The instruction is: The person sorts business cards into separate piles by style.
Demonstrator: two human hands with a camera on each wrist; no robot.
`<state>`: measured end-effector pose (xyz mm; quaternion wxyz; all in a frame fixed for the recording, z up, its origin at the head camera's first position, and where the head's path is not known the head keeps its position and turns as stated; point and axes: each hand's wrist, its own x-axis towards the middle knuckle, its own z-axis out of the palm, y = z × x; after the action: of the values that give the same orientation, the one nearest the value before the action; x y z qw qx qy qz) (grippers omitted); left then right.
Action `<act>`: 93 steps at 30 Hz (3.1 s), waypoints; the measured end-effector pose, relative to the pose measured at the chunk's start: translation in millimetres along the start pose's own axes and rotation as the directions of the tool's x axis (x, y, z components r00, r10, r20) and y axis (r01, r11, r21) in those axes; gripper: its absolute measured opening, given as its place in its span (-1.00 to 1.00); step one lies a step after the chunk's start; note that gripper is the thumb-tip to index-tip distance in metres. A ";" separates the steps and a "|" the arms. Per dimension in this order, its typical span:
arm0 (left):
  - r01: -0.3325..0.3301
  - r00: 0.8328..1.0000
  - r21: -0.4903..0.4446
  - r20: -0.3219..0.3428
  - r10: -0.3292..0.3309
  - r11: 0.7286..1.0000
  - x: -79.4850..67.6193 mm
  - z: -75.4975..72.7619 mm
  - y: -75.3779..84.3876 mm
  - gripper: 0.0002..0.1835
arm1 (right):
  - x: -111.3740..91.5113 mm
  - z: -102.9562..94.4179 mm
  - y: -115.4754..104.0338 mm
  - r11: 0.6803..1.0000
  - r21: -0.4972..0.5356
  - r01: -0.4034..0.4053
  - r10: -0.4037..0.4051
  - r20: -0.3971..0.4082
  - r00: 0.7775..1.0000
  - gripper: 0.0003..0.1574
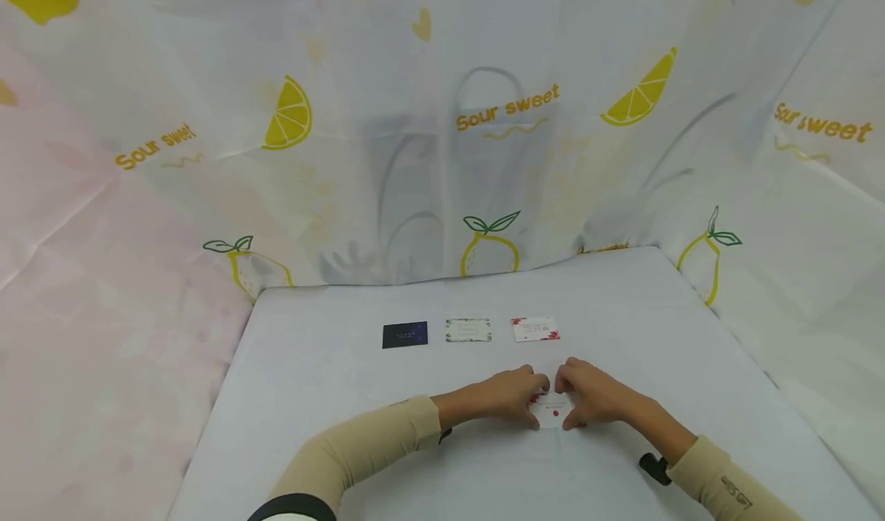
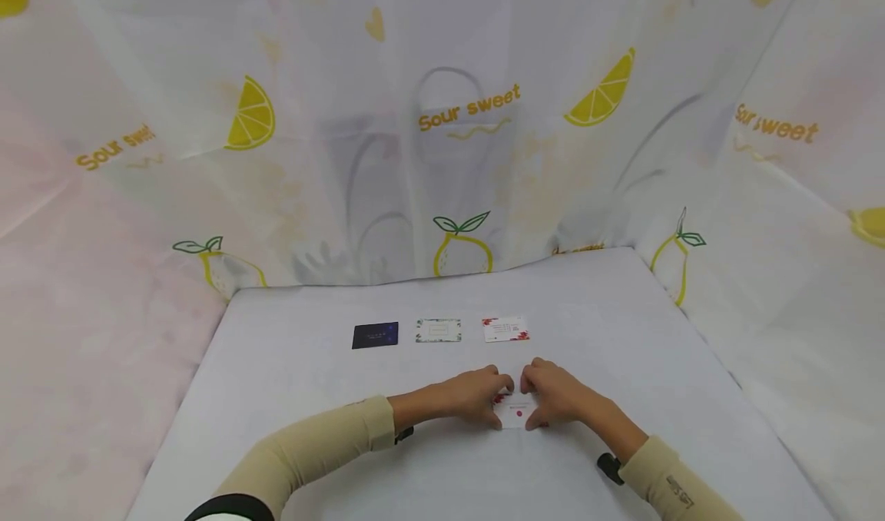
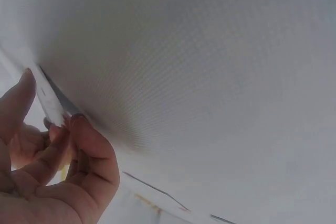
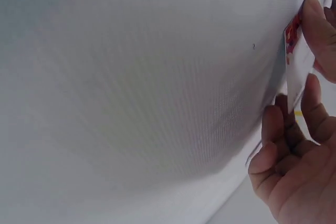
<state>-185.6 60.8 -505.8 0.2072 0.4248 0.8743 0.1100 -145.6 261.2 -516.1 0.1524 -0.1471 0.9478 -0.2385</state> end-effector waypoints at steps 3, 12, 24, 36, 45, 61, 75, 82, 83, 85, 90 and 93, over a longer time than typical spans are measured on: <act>-0.007 1.000 0.017 -0.012 0.007 1.000 -2.6 1.6 -0.1 -0.41 | -2.4 1.2 -1.9 0.997 0.053 -0.047 0.046 0.030 0.998 -0.36; -0.060 0.997 0.059 -0.053 0.063 0.996 -10.7 -2.3 -2.2 -0.36 | -9.9 -4.7 3.2 0.984 0.145 0.102 -0.102 -0.013 0.995 -0.63; -0.091 0.948 0.073 -0.298 0.109 0.993 -8.0 -9.7 -18.5 -0.28 | -0.6 -30.9 12.5 0.939 0.267 0.217 -0.185 -0.137 0.973 -0.77; -0.159 0.916 0.053 -0.365 0.167 0.986 -6.3 -14.7 -30.9 -0.34 | 5.5 -33.2 16.3 0.893 0.401 0.207 -0.162 -0.143 0.976 -0.75; -0.050 0.937 -0.021 -0.347 0.039 0.999 8.0 -23.3 -42.4 -0.37 | 17.0 -29.7 13.7 0.973 0.097 0.207 -0.172 -0.287 0.942 -0.36; 0.112 0.941 0.004 -0.323 -0.104 0.994 53.0 -44.6 -55.5 -0.40 | 61.1 -43.4 30.7 0.980 -0.070 0.184 -0.197 -0.355 0.914 -0.38; 0.257 0.929 -0.052 -0.263 -0.262 0.965 91.2 -55.1 -66.7 -0.50 | 96.9 -58.8 44.6 0.996 -0.040 0.084 -0.092 -0.247 0.965 -0.39; 0.322 0.929 -0.103 -0.155 -0.335 0.941 89.8 -31.3 -69.4 -0.52 | 97.7 -33.8 49.8 0.998 -0.045 0.046 -0.053 -0.164 0.985 -0.41; 0.324 0.928 -0.106 -0.157 -0.337 0.940 89.8 -30.9 -68.8 -0.52 | 97.3 -33.3 49.4 0.998 -0.044 0.042 -0.049 -0.170 0.984 -0.42; 0.323 0.928 -0.093 -0.167 -0.334 0.942 89.9 -32.6 -67.6 -0.53 | 97.2 -34.9 48.5 0.998 -0.038 0.045 -0.051 -0.181 0.982 -0.43; 0.320 0.930 -0.047 -0.177 -0.323 0.946 90.0 -39.7 -66.1 -0.53 | 98.0 -41.9 46.1 0.999 -0.019 0.047 -0.049 -0.190 0.981 -0.42; 0.318 0.931 -0.050 -0.171 -0.321 0.947 89.7 -41.8 -66.5 -0.51 | 97.9 -43.8 45.7 0.999 -0.011 0.040 -0.041 -0.189 0.981 -0.41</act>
<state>-300.6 90.0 -517.3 0.1482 0.2634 0.9455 0.1213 -259.9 283.1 -523.4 0.0562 -0.1435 0.9556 -0.2511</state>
